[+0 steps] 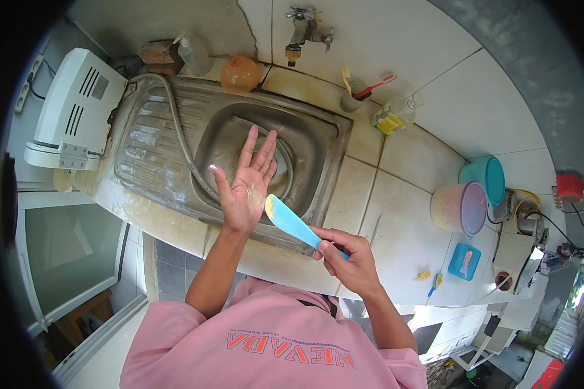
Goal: Mixing dental plaster in a bowl and then trimming a dental cast with a tool.
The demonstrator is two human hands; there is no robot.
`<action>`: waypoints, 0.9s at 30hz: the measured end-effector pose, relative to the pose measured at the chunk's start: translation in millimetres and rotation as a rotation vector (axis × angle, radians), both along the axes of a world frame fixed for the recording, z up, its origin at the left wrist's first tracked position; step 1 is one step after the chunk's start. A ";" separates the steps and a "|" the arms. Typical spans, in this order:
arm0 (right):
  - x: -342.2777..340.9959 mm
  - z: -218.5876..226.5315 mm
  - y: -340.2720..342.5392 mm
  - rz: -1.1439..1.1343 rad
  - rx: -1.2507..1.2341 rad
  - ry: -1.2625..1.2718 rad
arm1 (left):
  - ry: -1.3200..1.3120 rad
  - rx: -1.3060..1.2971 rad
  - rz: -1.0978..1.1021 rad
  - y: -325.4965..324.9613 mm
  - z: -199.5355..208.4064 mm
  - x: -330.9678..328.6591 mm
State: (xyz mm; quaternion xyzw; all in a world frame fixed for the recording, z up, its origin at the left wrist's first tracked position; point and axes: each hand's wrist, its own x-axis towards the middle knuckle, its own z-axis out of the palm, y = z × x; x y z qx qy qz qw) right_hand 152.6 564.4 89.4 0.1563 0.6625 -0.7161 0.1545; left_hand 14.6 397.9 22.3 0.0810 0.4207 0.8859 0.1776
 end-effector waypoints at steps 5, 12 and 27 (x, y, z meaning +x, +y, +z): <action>22.4 -10.6 12.8 -0.132 -0.033 0.029 | 0.038 -0.047 -0.119 11.4 3.9 -1.6; 90.8 -55.8 57.8 -0.488 0.026 0.042 | 0.176 -0.290 -0.348 -8.1 14.3 -19.8; 263.0 -8.1 205.1 -1.008 0.256 0.033 | 1.995 -0.756 -0.294 417.7 -16.5 100.9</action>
